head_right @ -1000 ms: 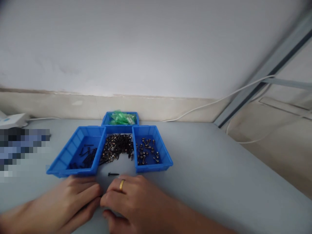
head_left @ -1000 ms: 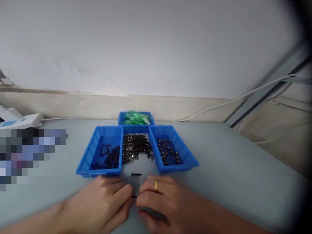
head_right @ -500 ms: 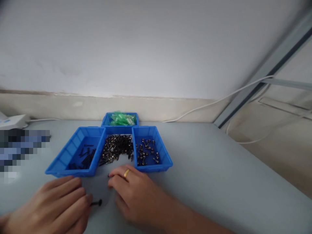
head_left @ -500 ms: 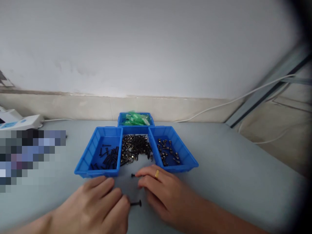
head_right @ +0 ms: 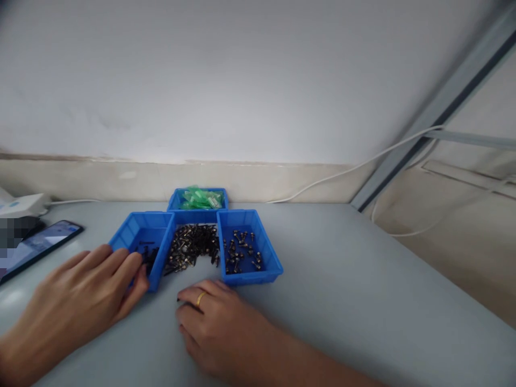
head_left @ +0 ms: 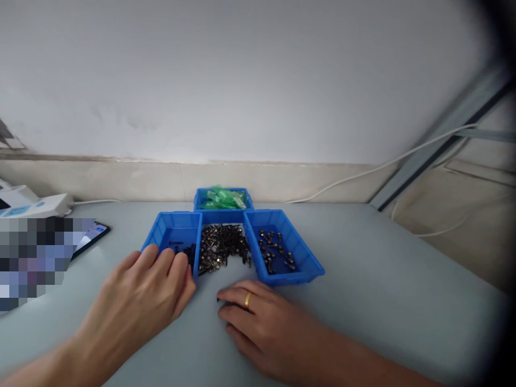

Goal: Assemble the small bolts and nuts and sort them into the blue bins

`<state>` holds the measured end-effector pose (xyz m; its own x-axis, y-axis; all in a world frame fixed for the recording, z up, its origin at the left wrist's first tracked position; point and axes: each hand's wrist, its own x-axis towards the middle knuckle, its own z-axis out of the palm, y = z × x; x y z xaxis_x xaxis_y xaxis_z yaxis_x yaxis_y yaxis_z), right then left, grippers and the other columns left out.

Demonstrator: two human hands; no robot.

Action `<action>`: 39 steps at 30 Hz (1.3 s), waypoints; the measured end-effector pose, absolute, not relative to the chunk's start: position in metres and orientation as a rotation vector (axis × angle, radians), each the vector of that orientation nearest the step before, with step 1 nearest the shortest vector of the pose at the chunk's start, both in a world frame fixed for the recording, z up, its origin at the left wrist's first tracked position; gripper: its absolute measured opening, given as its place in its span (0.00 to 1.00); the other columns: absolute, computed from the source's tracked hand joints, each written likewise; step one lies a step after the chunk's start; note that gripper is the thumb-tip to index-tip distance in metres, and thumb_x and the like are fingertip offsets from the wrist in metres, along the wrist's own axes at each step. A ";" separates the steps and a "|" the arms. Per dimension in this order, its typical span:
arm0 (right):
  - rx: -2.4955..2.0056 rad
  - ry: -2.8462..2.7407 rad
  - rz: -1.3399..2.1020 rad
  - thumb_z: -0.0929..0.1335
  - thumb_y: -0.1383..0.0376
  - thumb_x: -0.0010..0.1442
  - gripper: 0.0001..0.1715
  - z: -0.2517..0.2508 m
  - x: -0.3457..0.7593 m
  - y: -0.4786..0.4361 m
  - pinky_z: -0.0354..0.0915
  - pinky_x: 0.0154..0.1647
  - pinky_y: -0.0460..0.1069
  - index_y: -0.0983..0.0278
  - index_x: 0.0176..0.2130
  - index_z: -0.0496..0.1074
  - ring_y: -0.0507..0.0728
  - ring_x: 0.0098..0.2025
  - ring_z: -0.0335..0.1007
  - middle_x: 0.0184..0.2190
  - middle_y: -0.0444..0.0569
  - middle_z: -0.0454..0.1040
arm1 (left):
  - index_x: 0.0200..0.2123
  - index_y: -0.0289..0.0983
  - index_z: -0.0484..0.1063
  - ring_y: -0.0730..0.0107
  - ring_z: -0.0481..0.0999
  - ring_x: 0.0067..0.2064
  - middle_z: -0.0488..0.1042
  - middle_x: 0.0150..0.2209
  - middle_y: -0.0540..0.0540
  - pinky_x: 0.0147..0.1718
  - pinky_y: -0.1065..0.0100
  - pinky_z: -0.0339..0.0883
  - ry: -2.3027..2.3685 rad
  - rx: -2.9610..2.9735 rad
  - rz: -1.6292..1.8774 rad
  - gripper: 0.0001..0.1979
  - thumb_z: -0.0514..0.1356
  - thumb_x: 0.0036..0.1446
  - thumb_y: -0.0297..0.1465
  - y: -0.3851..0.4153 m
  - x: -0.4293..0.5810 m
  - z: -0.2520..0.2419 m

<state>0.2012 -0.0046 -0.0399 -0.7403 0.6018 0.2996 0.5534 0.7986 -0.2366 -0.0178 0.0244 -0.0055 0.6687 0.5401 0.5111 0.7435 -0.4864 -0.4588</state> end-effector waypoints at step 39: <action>-0.977 -2.583 0.363 0.66 0.71 0.59 0.02 -0.037 0.203 -0.006 0.63 0.34 0.47 0.65 0.34 0.67 0.54 0.33 0.67 0.30 0.46 0.71 | 0.26 0.36 0.62 0.70 0.62 0.20 0.64 0.21 0.52 0.17 0.64 0.49 -0.547 -2.921 -0.659 0.16 0.45 0.66 0.24 0.012 -0.006 -0.039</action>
